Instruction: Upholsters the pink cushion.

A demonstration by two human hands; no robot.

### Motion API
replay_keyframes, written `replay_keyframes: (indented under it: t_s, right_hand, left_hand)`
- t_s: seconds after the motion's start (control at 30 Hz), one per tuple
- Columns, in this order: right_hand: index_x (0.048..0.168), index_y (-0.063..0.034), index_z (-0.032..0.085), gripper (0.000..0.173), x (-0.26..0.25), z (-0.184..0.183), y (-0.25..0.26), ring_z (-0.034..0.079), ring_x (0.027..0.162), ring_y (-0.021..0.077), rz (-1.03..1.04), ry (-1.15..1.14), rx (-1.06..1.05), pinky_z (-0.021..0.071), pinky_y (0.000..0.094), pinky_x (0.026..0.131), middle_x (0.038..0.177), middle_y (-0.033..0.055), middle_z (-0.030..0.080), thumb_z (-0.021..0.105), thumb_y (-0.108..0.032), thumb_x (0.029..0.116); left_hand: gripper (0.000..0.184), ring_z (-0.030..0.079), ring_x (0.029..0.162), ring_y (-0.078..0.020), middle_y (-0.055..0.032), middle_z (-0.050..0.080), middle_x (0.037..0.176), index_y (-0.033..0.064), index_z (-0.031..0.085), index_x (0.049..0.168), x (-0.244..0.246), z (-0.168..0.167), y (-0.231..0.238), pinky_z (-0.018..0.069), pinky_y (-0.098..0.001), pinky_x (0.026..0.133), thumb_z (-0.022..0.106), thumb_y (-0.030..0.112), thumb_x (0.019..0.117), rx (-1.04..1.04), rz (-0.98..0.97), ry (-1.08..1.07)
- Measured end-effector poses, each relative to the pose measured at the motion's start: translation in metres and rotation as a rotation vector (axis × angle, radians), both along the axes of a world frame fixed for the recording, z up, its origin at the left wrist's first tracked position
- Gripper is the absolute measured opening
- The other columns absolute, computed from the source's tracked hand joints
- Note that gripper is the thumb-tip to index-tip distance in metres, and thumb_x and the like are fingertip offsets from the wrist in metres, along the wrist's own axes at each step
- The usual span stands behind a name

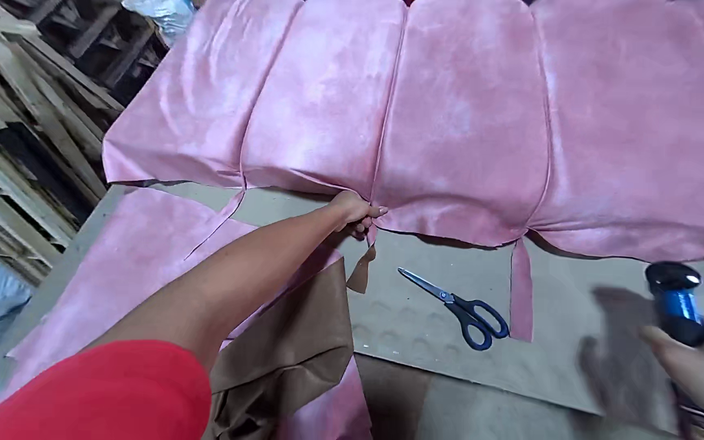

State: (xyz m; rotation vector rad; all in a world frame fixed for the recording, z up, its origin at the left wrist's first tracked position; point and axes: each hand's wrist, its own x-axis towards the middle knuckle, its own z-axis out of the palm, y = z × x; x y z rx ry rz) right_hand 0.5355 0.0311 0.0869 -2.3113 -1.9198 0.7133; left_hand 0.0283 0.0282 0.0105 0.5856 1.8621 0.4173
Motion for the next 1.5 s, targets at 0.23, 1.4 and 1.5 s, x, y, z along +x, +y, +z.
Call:
replay_keyframes:
  t_s: [0.23, 1.4, 1.5]
  right_hand:
    - [0.087, -0.0099, 0.068, 0.045, -0.273, 0.033, -0.054, 0.069, 0.053, 0.0244, 0.184, 0.444, -0.078, 0.0593, 0.0485, 0.05, 0.066, 0.0079, 0.07, 0.056, -0.051, 0.1002]
    - [0.087, -0.0152, 0.069, 0.034, -0.278, 0.025, -0.12, 0.068, 0.051, 0.0206, -0.001, 0.368, 0.036, 0.0599, 0.0461, 0.049, 0.062, 0.0028, 0.068, 0.063, -0.047, 0.098]
    - [0.08, -0.0125, 0.066, 0.041, -0.318, 0.028, -0.085, 0.063, 0.05, 0.0245, 0.103, 0.391, 0.032, 0.0513, 0.0497, 0.046, 0.061, 0.0068, 0.064, 0.058, -0.049, 0.097]
  left_hand:
    - [0.052, 0.065, 0.058, -0.0158, -0.005, 0.067, 0.069, 0.0006, 0.07, 0.09, -0.009, -0.002, -0.005, 0.0593, -0.0365, 0.061, 0.076, 0.053, 0.0889, 0.011, -0.116, 0.016]
    - [0.043, 0.062, 0.051, -0.0205, -0.0115, 0.064, 0.072, -0.0015, 0.064, 0.102, -0.007, -0.019, -0.038, 0.059, -0.041, 0.052, 0.069, 0.041, 0.0968, 0.275, 0.245, -0.023]
    - [0.041, 0.06, 0.052, -0.019, -0.0093, 0.062, 0.071, 0.0004, 0.063, 0.099, 0.004, -0.022, -0.043, 0.056, -0.0397, 0.053, 0.063, 0.042, 0.099, 0.262, 0.286, -0.03]
